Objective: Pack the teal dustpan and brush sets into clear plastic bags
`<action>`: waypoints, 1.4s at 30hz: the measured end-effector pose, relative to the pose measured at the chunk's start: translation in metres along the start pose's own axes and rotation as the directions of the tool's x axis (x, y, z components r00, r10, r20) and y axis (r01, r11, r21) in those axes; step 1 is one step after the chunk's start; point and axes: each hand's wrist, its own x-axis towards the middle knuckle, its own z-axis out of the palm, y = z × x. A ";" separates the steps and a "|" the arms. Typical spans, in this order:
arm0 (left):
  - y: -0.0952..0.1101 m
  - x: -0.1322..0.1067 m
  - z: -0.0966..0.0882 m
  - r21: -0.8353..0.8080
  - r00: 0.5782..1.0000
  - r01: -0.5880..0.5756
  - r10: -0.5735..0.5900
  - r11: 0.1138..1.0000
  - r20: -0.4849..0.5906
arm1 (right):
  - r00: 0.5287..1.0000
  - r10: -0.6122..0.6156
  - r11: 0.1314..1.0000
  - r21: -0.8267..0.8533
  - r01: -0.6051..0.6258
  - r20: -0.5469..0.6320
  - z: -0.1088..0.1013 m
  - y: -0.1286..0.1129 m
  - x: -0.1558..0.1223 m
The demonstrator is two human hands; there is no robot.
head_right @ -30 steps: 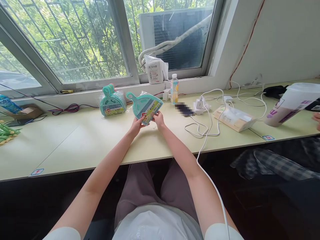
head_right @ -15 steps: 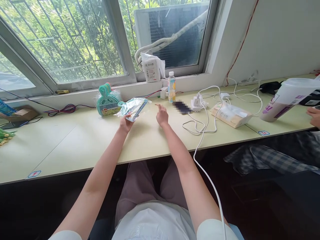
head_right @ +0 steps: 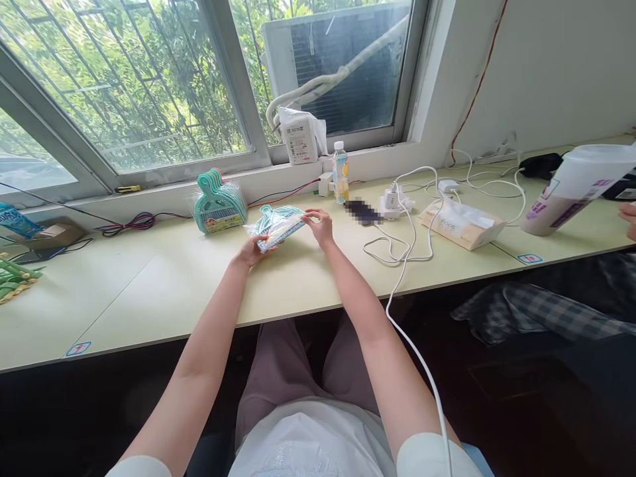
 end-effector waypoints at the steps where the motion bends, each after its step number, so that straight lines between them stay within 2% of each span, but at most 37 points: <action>1: -0.001 0.000 0.000 0.012 1.000 0.003 -0.003 1.000 0.028 | 1.000 0.022 1.000 0.018 -0.022 0.004 0.001 0.001 0.000; 4: -0.003 0.000 0.001 0.069 0.995 0.018 -0.024 0.997 0.094 | 0.995 0.095 0.995 0.044 -0.093 -0.028 0.002 0.003 -0.001; 7: -0.005 -0.001 0.002 0.118 0.988 0.001 -0.019 0.993 0.153 | 0.991 0.118 0.990 0.083 -0.112 -0.065 0.003 0.008 -0.001; 10: -0.005 -0.001 0.002 0.158 0.984 -0.004 -0.024 0.987 0.175 | 0.979 0.202 0.971 0.138 -0.197 -0.022 0.003 0.014 -0.001; 12: -0.005 0.000 0.001 0.189 0.982 0.005 -0.040 0.982 0.184 | 0.932 0.358 0.915 0.177 -0.362 0.055 0.003 0.019 0.000; 14: -0.004 0.000 0.001 0.207 0.983 0.013 -0.050 0.978 0.178 | 0.859 0.489 0.834 0.208 -0.512 0.152 0.003 0.022 0.002; 16: -0.003 -0.001 0.003 0.209 0.989 0.007 -0.038 0.978 0.146 | 0.820 0.538 0.784 0.241 -0.572 0.194 0.002 0.025 0.004; 19: -0.003 -0.008 0.008 0.214 0.988 -0.110 0.083 0.971 0.132 | 0.812 0.576 0.761 0.302 -0.575 0.093 0.000 0.027 0.007; 22: -0.006 -0.015 0.016 0.214 0.957 -0.239 0.193 0.947 0.218 | 0.788 0.613 0.750 0.347 -0.563 -0.045 -0.005 0.028 0.009; 24: -0.010 -0.016 0.021 0.229 0.945 -0.279 0.224 0.933 0.238 | 0.783 0.618 0.744 0.375 -0.553 -0.074 -0.007 0.029 0.009; 26: -0.014 -0.013 0.024 0.283 0.943 -0.324 0.284 0.903 0.174 | 0.781 0.620 0.738 0.391 -0.550 -0.070 -0.007 0.028 0.009; 28: -0.015 -0.007 0.024 0.341 0.933 -0.351 0.357 0.872 0.049 | 0.782 0.621 0.733 0.394 -0.555 -0.052 -0.006 0.027 0.008; 31: -0.013 0.001 0.020 0.383 0.910 -0.334 0.401 0.861 -0.109 | 0.798 0.603 0.738 0.386 -0.553 -0.010 -0.002 0.021 0.006; 34: -0.011 0.006 0.014 0.450 0.898 -0.306 0.412 0.839 -0.156 | 0.821 0.569 0.757 0.365 -0.542 0.041 0.001 0.015 0.003; 36: -0.011 0.008 0.010 0.521 0.885 -0.280 0.427 0.806 -0.185 | 0.820 0.567 0.758 0.340 -0.556 0.078 0.001 0.012 0.001; 39: -0.011 0.010 0.005 0.617 0.852 -0.206 0.449 0.760 -0.269 | 0.801 0.577 0.747 0.296 -0.596 0.156 0.003 0.008 -0.003; 42: -0.010 0.010 0.002 0.659 0.819 -0.131 0.455 0.741 -0.349 | 0.817 0.520 0.780 0.252 -0.573 0.248 0.008 0.007 -0.008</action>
